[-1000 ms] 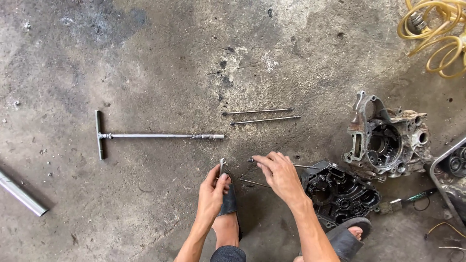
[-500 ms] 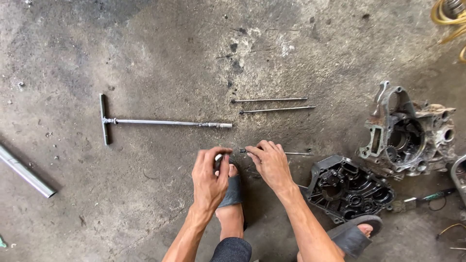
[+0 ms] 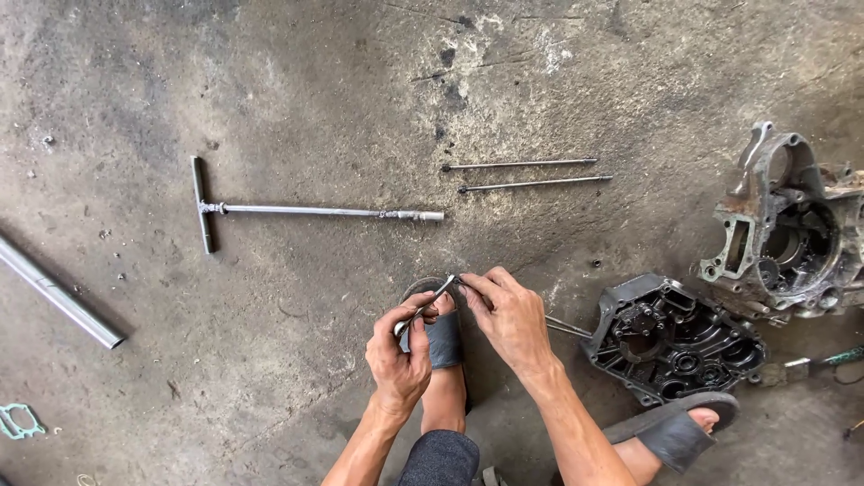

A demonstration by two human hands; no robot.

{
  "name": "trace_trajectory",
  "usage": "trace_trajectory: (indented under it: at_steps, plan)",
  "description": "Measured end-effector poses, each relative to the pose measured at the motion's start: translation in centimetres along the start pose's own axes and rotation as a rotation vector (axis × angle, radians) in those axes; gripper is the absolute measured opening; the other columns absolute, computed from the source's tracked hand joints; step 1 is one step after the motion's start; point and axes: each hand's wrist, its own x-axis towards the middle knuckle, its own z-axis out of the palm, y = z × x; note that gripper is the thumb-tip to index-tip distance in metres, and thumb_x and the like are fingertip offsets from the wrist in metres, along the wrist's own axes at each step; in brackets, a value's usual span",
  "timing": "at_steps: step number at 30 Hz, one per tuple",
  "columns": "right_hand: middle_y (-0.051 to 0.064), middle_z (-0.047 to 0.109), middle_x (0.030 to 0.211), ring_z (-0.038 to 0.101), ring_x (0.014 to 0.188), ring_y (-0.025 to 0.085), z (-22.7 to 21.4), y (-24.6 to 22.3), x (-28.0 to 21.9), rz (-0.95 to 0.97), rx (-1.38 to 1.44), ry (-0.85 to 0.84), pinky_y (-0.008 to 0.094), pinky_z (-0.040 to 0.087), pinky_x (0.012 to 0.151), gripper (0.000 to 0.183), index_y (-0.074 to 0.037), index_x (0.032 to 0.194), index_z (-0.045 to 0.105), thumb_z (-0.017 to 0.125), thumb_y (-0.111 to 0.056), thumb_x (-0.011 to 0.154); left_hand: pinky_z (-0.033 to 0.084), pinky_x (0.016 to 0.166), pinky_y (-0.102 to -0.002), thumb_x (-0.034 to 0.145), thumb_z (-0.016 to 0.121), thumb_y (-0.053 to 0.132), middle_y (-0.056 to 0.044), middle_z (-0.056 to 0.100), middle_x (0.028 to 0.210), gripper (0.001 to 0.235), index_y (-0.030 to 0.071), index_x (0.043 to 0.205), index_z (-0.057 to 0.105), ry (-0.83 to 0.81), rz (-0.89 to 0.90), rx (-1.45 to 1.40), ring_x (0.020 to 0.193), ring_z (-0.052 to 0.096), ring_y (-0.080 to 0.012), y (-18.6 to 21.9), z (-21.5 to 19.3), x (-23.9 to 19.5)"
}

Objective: Adjusting and loosening long engine block studs using a T-handle socket wrench and a small open-end wrench.

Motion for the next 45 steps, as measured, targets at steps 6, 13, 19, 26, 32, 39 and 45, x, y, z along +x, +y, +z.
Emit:
trace_trajectory:
  at_steps: [6,13,19,26,32,39,45]
  plan:
    - [-0.004,0.067,0.090,0.068,0.067,0.018,-0.5,-0.7,0.0,0.033,0.059,0.012,0.036,0.054,0.059,0.021,-0.020,0.112,0.078,0.068,-0.032,0.097,0.064,0.089,-0.031,0.104,0.051,0.006,-0.020,0.073,0.119,0.012,0.004,0.116,0.052,-0.054,0.046,0.042,0.099,0.080,-0.0256,-0.2,-0.2,-0.3]
    - [-0.005,0.068,0.092,0.067,0.069,0.016,-1.0,-1.1,-0.2,0.085,0.106,0.040,0.035,0.053,0.063,0.022,-0.018,0.111,0.078,0.070,-0.032,0.096,0.064,0.097,-0.035,0.102,0.053,-0.002,-0.026,0.070,0.124,0.017,-0.003,0.119,0.055,-0.096,0.134,0.067,0.103,0.080,-0.0307,1.2,-0.8,-1.3]
    - [-0.003,0.068,0.095,0.067,0.074,0.015,-1.5,-1.2,0.2,0.057,0.135,0.048,0.032,0.055,0.068,0.021,-0.017,0.112,0.077,0.071,-0.027,0.096,0.059,0.104,-0.039,0.103,0.051,0.003,-0.028,0.067,0.130,0.025,-0.007,0.124,0.060,-0.163,0.160,0.144,0.122,0.071,-0.0369,0.5,-0.9,-2.8]
    - [0.002,0.078,0.100,0.071,0.081,0.012,-2.0,-0.9,1.9,0.160,0.402,-0.100,0.026,0.054,0.072,0.025,-0.006,0.110,0.077,0.069,-0.025,0.095,0.055,0.095,-0.039,0.100,0.057,0.007,-0.012,0.065,0.120,0.049,-0.001,0.148,0.049,-0.438,0.062,0.551,0.102,0.063,-0.0293,-1.1,-0.8,-4.5]
    - [0.005,0.079,0.108,0.074,0.090,0.015,-2.6,0.4,3.1,0.099,0.314,-0.151,0.028,0.056,0.082,0.029,-0.013,0.116,0.078,0.074,-0.026,0.091,0.058,0.071,-0.040,0.099,0.060,0.016,-0.005,0.069,0.095,0.044,0.005,0.141,0.053,-0.440,0.007,0.735,0.095,0.060,-0.0299,-1.7,0.5,-2.3]
    - [0.010,0.078,0.093,0.075,0.087,0.024,-6.0,1.0,5.5,-0.013,0.304,0.033,0.035,0.057,0.076,0.012,-0.015,0.107,0.081,0.075,-0.017,0.096,0.057,0.067,-0.058,0.101,0.052,0.026,-0.014,0.072,0.087,0.045,0.019,0.145,0.056,-0.590,-0.247,0.501,0.080,0.071,-0.0422,-3.9,5.0,2.6]
    - [0.009,0.078,0.091,0.075,0.087,0.027,-5.9,1.6,5.4,-0.039,0.282,0.059,0.036,0.058,0.076,0.013,-0.015,0.104,0.083,0.076,-0.013,0.093,0.061,0.062,-0.043,0.100,0.051,0.025,-0.008,0.066,0.074,0.017,0.011,0.100,0.060,-0.520,-0.066,0.692,0.074,0.074,-0.0309,-4.7,7.8,3.0]
